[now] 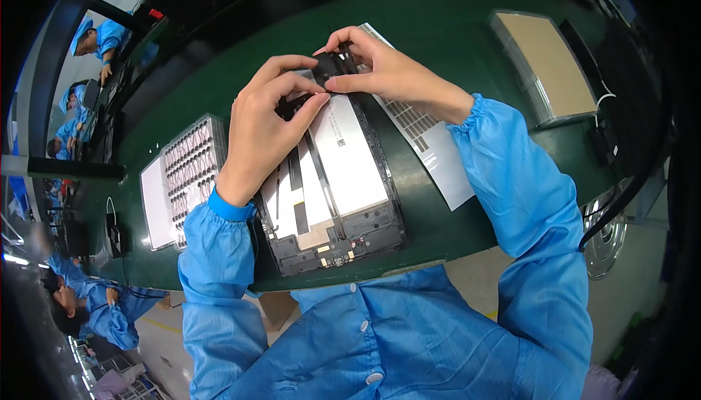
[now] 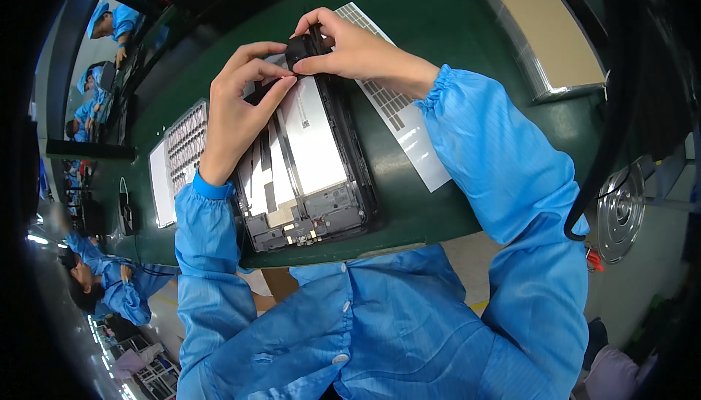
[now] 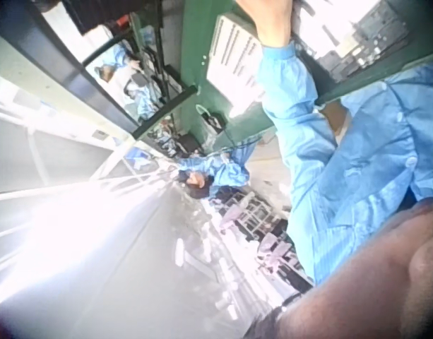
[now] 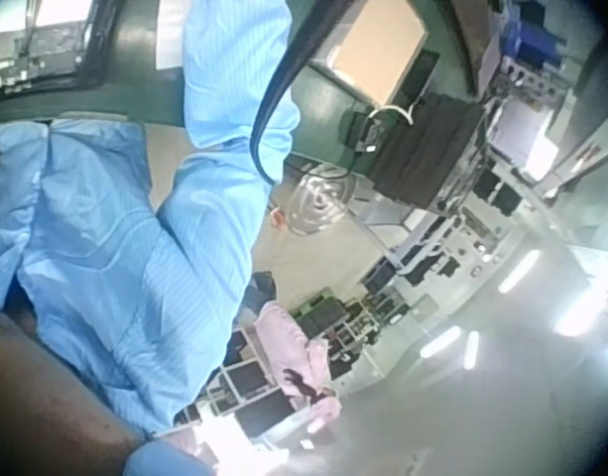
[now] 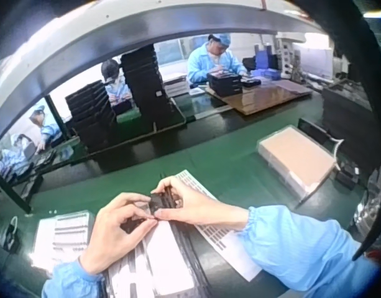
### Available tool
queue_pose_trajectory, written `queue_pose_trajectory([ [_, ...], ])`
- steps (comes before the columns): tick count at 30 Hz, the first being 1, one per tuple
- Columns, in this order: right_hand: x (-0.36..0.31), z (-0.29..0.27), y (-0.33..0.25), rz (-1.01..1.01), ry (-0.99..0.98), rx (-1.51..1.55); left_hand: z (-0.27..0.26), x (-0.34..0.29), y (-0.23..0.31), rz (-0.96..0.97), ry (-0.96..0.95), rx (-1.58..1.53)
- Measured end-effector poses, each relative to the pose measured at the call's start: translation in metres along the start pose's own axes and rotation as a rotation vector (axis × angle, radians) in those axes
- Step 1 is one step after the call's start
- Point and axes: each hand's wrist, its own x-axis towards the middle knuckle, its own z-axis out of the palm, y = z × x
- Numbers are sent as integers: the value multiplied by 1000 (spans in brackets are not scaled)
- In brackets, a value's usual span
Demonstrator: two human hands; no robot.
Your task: Installing internal components and connecting ribbon cables inside a tablet chassis.
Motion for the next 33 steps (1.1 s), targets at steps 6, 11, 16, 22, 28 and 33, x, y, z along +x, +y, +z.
queue_pose_trajectory([
  [6,13,-5,-9,67,-45,-135,-1,3,-5,-15,-24,-13],
  [11,20,-13,-23,132,-119,-242,-4,6,-10,-98,-90,-125],
  [16,26,-15,-26,196,-196,-287,-5,4,-17,-96,-104,-143],
  [22,10,-8,-6,165,-150,-10,2,7,-18,-161,-86,-104],
  [28,2,0,-4,128,-41,139,0,18,-12,-204,-202,27],
  [33,-19,19,0,-15,168,31,-14,-3,-21,-40,-115,53],
])
